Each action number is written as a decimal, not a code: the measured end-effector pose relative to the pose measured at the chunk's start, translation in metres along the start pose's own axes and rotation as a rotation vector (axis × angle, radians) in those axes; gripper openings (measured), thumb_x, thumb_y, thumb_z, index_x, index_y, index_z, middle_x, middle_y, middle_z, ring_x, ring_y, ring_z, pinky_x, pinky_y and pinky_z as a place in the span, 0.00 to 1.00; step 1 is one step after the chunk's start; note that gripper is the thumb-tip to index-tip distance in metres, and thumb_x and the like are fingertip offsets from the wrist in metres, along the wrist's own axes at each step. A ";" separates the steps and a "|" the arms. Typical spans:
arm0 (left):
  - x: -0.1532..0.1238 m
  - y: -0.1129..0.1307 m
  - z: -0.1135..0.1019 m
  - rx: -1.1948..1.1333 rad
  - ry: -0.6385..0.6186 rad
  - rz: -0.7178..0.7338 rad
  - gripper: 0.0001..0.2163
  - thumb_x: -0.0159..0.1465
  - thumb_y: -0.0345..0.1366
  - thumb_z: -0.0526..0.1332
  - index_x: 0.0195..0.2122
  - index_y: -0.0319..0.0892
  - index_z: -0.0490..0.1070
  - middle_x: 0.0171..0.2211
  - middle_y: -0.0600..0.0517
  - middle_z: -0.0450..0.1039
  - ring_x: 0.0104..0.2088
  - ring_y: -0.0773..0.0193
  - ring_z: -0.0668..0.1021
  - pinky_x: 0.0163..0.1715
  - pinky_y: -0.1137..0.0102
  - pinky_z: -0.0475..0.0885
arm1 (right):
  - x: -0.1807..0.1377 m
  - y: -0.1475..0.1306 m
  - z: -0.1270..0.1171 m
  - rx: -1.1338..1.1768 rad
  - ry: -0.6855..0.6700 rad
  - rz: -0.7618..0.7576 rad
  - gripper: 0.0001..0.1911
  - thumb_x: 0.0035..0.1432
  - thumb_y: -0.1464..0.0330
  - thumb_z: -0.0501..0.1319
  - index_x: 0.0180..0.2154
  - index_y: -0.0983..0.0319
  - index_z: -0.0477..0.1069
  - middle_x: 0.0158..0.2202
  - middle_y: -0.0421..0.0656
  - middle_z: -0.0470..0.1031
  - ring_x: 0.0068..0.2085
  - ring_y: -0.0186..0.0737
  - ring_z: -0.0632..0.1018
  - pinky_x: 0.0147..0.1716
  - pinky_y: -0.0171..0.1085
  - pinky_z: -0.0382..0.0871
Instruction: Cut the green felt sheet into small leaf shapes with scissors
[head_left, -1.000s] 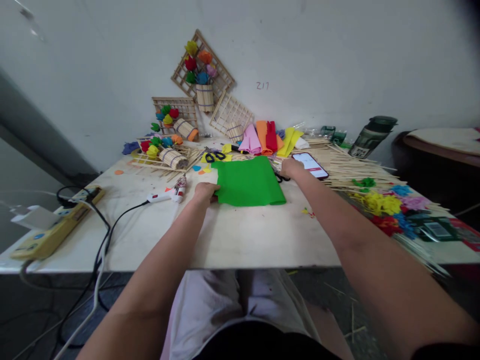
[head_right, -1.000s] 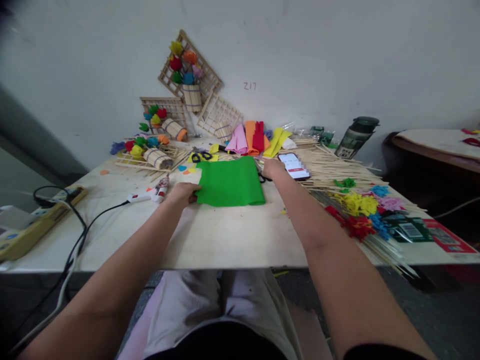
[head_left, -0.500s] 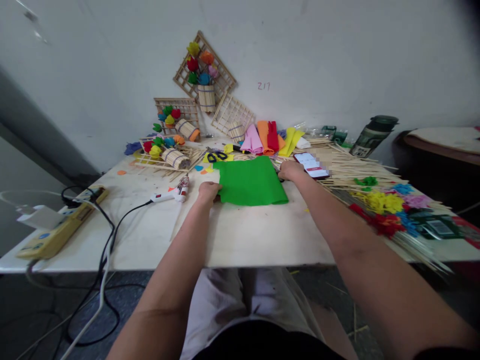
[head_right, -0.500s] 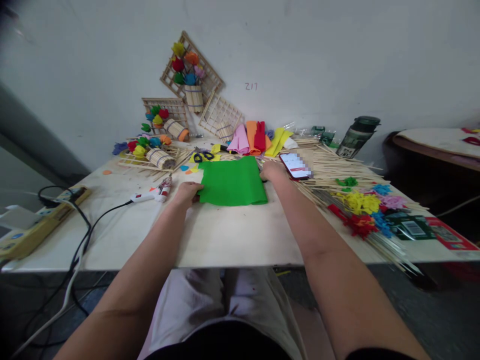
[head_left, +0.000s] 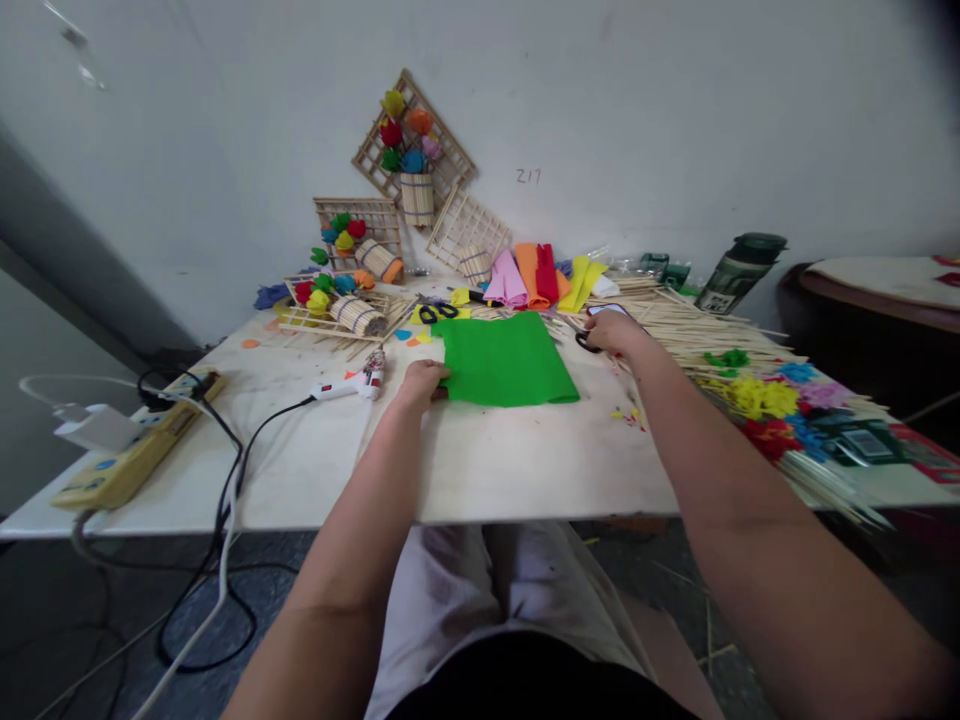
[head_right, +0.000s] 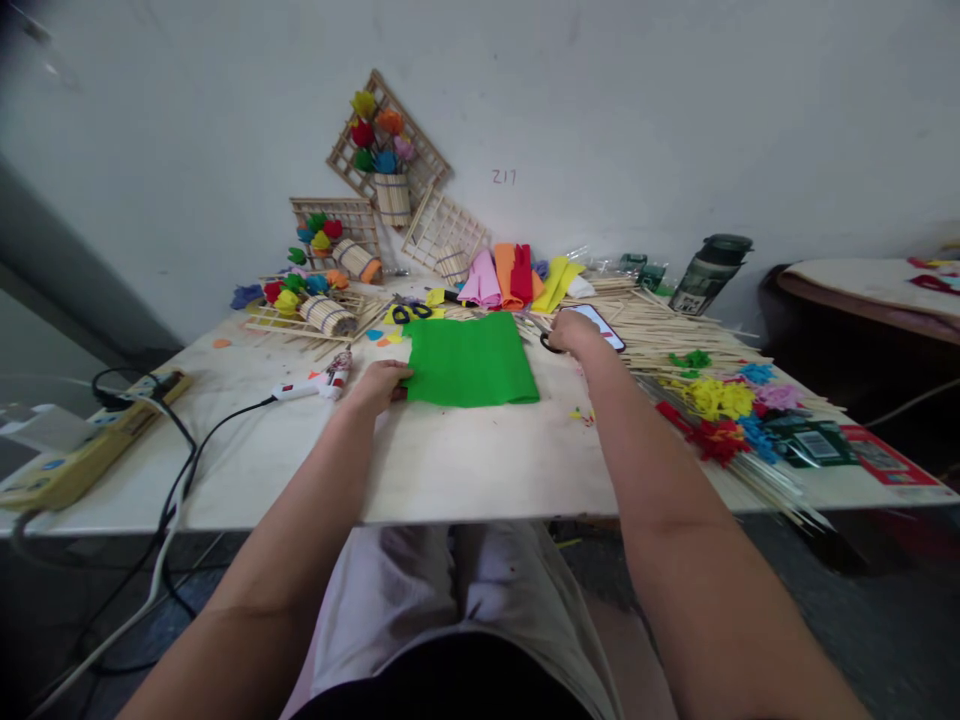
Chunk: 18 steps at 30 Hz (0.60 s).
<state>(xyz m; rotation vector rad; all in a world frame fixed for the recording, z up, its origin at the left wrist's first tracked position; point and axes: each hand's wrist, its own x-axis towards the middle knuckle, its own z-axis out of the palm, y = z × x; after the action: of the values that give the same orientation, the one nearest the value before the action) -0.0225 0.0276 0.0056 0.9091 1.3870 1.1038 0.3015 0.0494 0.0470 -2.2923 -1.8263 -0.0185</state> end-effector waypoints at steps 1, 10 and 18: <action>0.000 0.000 0.000 -0.006 -0.016 0.002 0.10 0.46 0.20 0.65 0.23 0.40 0.65 0.16 0.56 0.65 0.18 0.68 0.71 0.22 0.71 0.69 | -0.004 0.001 -0.002 0.012 -0.027 0.039 0.12 0.51 0.64 0.65 0.37 0.61 0.80 0.31 0.48 0.80 0.35 0.45 0.80 0.33 0.36 0.69; -0.007 -0.001 -0.001 -0.005 -0.094 -0.005 0.11 0.49 0.19 0.65 0.27 0.39 0.66 0.19 0.56 0.69 0.18 0.69 0.73 0.22 0.73 0.69 | -0.051 -0.032 0.007 0.137 0.047 0.123 0.28 0.57 0.48 0.56 0.48 0.61 0.75 0.45 0.53 0.79 0.49 0.54 0.78 0.40 0.42 0.68; -0.014 0.002 0.000 0.040 -0.113 -0.008 0.11 0.50 0.18 0.65 0.26 0.38 0.66 0.17 0.57 0.68 0.16 0.72 0.71 0.20 0.76 0.67 | -0.073 -0.043 0.023 0.076 0.002 0.114 0.30 0.55 0.50 0.61 0.52 0.63 0.71 0.49 0.58 0.76 0.51 0.58 0.76 0.45 0.47 0.67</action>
<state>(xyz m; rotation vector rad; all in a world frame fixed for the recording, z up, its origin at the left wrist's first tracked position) -0.0211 0.0150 0.0109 0.9796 1.3227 1.0059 0.2402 -0.0077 0.0210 -2.3380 -1.6624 0.0653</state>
